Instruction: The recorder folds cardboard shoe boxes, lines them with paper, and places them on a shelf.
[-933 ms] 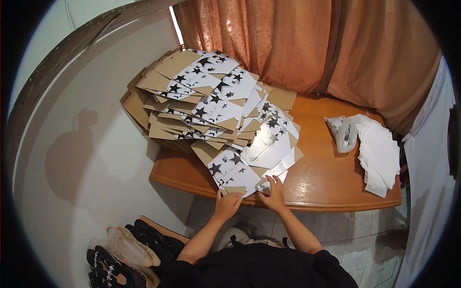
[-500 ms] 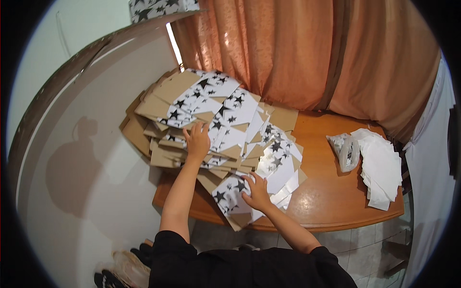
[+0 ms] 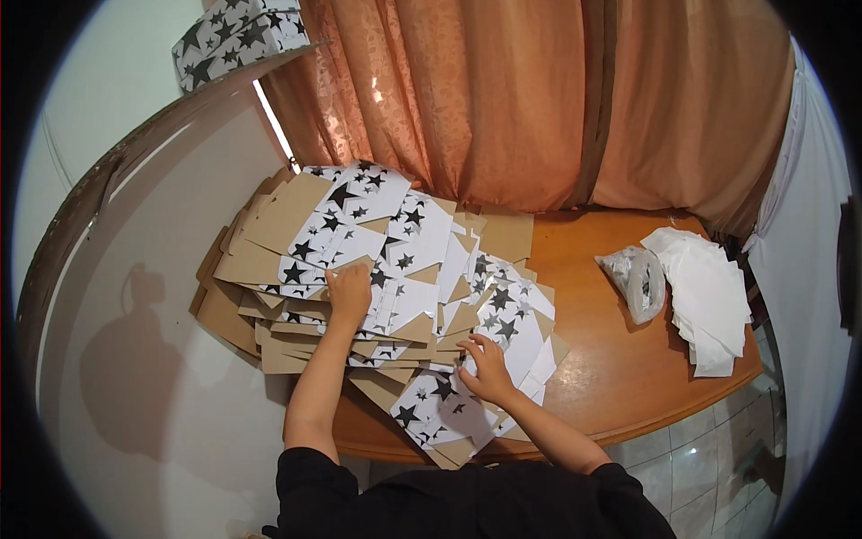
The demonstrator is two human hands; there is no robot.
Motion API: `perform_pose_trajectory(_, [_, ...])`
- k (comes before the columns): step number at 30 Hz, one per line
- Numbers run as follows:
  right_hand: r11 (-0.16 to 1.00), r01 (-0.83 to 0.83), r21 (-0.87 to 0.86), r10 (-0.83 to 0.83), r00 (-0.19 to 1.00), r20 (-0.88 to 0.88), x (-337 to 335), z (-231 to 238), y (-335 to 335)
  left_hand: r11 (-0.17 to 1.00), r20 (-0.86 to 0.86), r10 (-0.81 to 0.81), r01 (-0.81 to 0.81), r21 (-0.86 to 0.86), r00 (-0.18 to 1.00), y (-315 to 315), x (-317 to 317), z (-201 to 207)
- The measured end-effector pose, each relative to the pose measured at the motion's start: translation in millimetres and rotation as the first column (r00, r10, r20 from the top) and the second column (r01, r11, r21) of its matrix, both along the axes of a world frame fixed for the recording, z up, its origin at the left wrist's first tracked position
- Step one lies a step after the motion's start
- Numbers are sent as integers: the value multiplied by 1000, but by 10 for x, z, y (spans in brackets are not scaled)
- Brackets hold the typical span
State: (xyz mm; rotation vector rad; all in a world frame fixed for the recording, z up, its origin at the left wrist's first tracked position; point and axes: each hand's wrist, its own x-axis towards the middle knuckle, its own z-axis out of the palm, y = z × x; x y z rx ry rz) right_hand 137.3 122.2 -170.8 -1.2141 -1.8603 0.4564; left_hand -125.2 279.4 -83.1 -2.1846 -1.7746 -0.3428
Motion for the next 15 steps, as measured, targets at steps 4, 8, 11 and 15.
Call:
perform_pose_trajectory(4, [999, -24, -29, 23, 1000, -19, -9, -12, -32, 924, -137, 102, -43, 379, 985, 149, -171, -188])
perform_pose_trajectory(8, [999, -42, -18, 42, 999, 5, 221, -36, -8, 953, -131, 120, -77, 292, 984, 130, -38, -103])
perform_pose_trajectory(11, [997, -54, -49, 55, 998, 23, 405, -47, 39, 965, -58, 39, -23, 261, 998, 38, 95, 63])
perform_pose_trajectory(15, [994, -81, -79, 79, 997, -26, 561, -22, 115, 999, 198, 12, -19, 32, 980, -106, 419, 257])
